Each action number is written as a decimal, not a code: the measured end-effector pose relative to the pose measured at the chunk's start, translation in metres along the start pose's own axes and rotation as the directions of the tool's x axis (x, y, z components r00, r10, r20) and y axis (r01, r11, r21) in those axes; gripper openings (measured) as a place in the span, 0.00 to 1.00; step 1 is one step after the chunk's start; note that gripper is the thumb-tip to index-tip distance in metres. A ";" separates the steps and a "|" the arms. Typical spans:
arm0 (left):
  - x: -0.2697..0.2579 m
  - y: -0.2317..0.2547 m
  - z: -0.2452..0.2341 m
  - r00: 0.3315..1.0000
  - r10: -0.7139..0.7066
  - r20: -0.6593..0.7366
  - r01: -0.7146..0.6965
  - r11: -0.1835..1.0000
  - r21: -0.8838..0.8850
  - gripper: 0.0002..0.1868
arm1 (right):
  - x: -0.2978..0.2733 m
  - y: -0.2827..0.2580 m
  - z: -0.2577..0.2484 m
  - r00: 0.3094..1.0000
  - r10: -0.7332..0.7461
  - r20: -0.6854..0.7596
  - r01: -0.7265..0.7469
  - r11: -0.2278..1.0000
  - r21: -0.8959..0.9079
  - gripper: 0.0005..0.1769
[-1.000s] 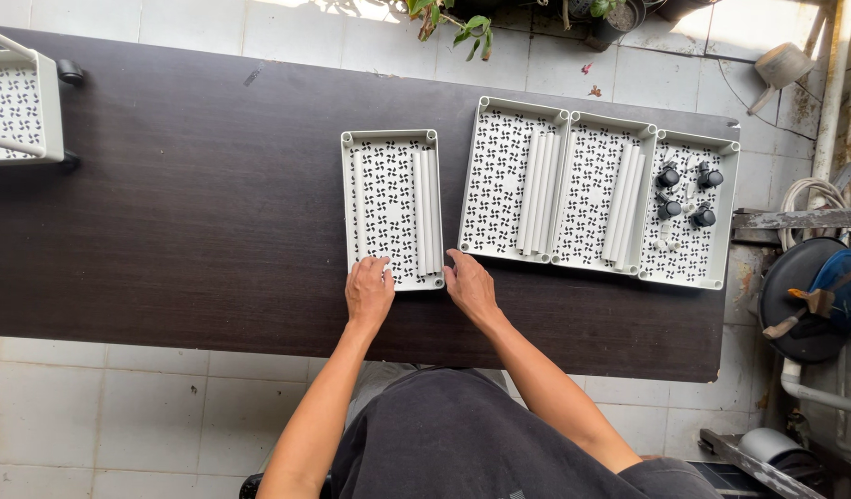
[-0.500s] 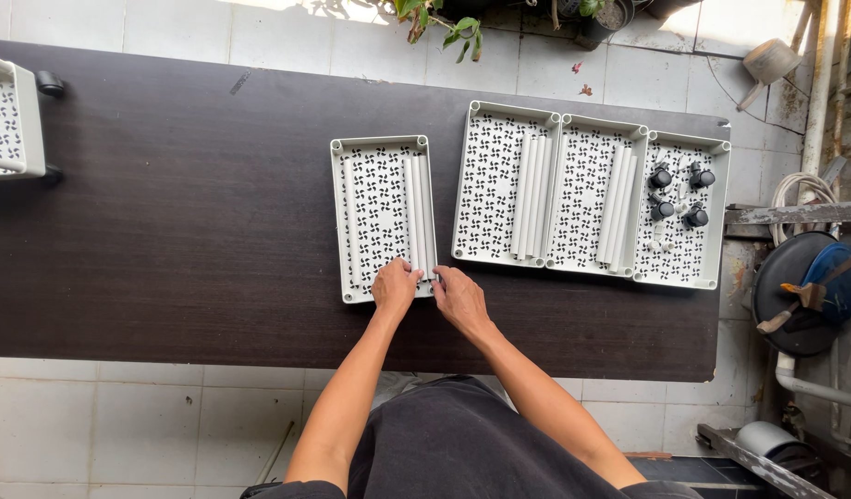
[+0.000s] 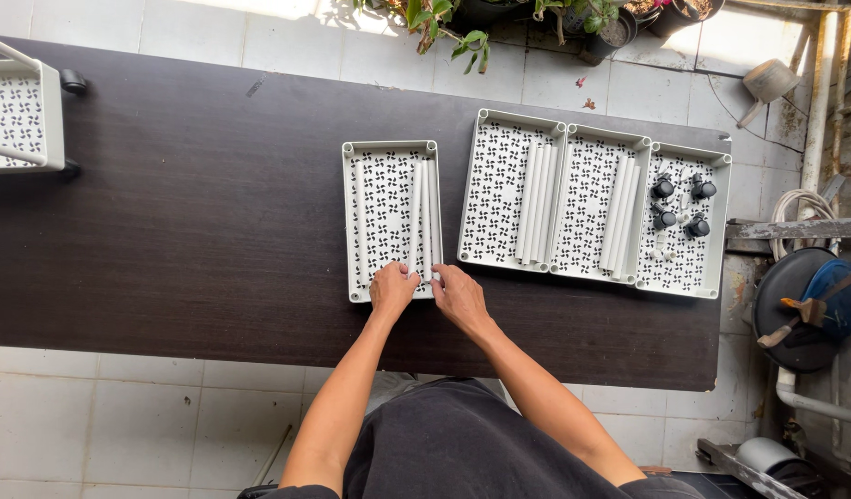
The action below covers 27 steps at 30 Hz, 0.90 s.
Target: The person assembles a three-tier rolling utility cart on a tiled balcony. They attach black caster wheels to the base, insert white plastic feet into the top tray, and connect white tubular legs to the perforated trays using small white connectors.
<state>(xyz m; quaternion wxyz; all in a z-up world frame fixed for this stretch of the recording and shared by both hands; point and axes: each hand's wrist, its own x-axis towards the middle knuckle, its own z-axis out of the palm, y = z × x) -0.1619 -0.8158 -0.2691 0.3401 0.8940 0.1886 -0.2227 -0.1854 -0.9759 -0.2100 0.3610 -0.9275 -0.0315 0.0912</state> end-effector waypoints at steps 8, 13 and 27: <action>-0.020 0.002 -0.002 0.998 0.066 0.019 -0.062 0.983 -0.173 0.22 | 0.005 -0.012 -0.010 0.994 0.095 0.045 -0.098 0.993 0.061 0.16; -0.019 0.009 -0.001 1.000 -0.001 0.008 0.002 0.989 -0.145 0.20 | 0.000 -0.011 -0.019 0.992 0.106 0.069 -0.109 0.993 0.046 0.16; -0.072 0.121 0.047 0.927 0.373 -0.038 -0.375 0.919 -0.122 0.11 | -0.049 0.073 -0.093 0.958 0.224 -0.178 -0.213 0.974 0.079 0.14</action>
